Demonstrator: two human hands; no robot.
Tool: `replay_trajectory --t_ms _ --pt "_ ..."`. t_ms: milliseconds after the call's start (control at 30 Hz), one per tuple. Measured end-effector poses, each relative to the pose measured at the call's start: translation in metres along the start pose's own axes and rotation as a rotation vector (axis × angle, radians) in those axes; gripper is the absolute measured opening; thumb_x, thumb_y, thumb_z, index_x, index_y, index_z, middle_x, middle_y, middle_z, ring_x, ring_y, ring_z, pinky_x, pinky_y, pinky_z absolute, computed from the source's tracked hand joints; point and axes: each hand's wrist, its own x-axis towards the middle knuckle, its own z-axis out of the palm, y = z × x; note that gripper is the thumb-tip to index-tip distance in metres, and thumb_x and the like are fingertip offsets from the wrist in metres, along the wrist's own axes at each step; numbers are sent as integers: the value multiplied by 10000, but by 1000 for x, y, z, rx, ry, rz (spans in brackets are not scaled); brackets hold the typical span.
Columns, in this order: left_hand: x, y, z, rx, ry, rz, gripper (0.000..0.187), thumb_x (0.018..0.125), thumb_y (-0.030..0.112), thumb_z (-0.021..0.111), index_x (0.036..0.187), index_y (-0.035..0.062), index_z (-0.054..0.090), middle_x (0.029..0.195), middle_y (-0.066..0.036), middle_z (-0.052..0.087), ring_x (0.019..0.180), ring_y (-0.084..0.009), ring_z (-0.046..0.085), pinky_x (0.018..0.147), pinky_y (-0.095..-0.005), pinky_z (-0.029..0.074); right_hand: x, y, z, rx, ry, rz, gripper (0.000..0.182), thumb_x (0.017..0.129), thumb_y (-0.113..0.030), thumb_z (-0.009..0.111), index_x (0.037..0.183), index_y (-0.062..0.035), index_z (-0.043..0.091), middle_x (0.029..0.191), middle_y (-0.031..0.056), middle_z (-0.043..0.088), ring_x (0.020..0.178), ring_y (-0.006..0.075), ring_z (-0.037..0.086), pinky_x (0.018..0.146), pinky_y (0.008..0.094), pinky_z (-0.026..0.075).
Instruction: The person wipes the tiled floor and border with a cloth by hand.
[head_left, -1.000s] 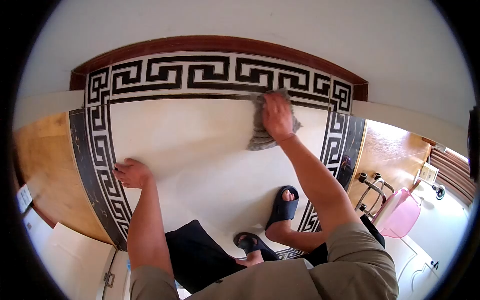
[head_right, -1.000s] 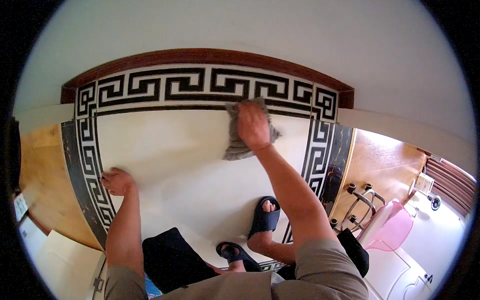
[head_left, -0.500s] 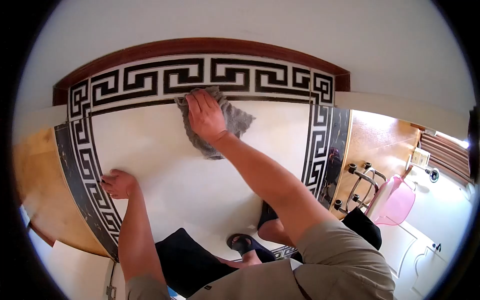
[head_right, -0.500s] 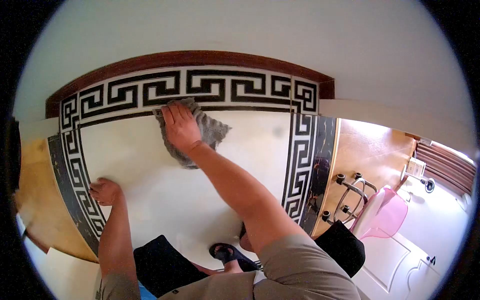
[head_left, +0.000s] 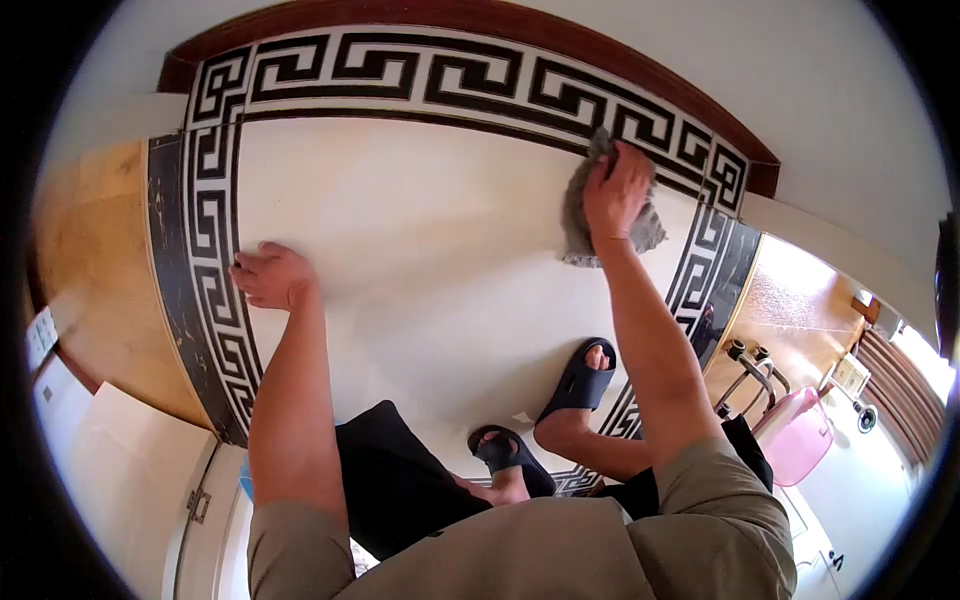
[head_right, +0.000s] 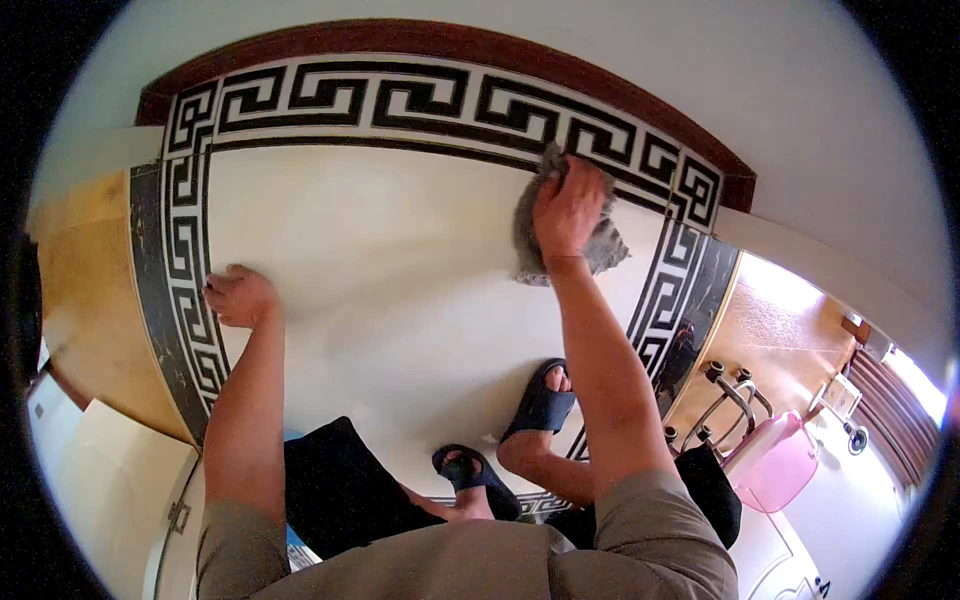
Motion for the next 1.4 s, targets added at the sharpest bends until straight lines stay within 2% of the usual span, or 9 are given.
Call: replay_trajectory --t_ms 133,267,400,633,667,767,900,1100,1400 --pt "0 9 -19 -31 -45 -17 547 970 380 392 1404 53 447 1489 -175 385 1397 -293 342 1085 -503 295 1 -74 27 94 -148 95 442 828 -164 621 1242 -26 549 1178 192 585 1130 376 525 995 474 417" --pt "3 4 -12 -6 -120 -9 553 979 386 374 1416 48 415 1501 -168 357 1409 -286 311 1076 -515 295 16 -159 56 238 -184 -76 309 833 -76 509 1124 12 567 1107 221 593 1071 369 549 961 467 436" --pt "5 -8 13 23 -36 12 568 966 430 367 1408 82 441 1488 -135 385 1408 -260 316 1073 -506 286 33 -206 68 420 -57 -198 359 776 -85 549 1114 30 579 1091 207 595 1072 373 559 956 452 453" --pt "9 6 -17 41 -210 -37 565 958 436 409 1411 101 456 1476 -125 404 1400 -255 331 1068 -495 309 18 -100 32 342 -309 -243 359 765 -116 625 1117 -55 595 1094 158 618 1054 345 571 936 450 474" --pt "3 0 -5 18 -85 -18 562 954 425 427 1414 102 451 1481 -132 395 1393 -263 343 1066 -500 315 15 -76 23 282 -349 -163 329 778 -129 632 1097 -62 595 1062 162 610 1024 352 571 915 464 473" --pt "2 0 5 27 -20 -28 569 957 422 420 1420 92 442 1489 -143 384 1389 -271 350 1061 -503 322 -9 14 -7 56 -284 -62 407 840 -160 604 1231 -63 552 1184 198 578 1111 381 542 940 497 459" --pt "3 2 -4 9 -83 -27 575 964 426 401 1433 94 424 1513 -147 355 1415 -277 313 1096 -506 283 -24 101 -43 -100 -153 91 387 882 -184 584 1222 -9 531 1198 217 545 1148 397 498 988 508 402" --pt "1 6 -11 -33 -92 -44 569 977 417 377 1438 86 415 1520 -154 345 1431 -282 290 1121 -506 256 -22 66 -14 -149 -3 147 356 903 -189 566 1203 -2 527 1157 205 551 1114 385 502 965 497 398" --pt "1 5 -8 -11 -70 -47 558 981 422 371 1426 92 435 1496 -128 384 1398 -262 341 1094 -492 290 6 -101 34 125 -145 50 370 844 -182 594 1169 -5 584 1141 209 582 1118 378 522 978 484 415"
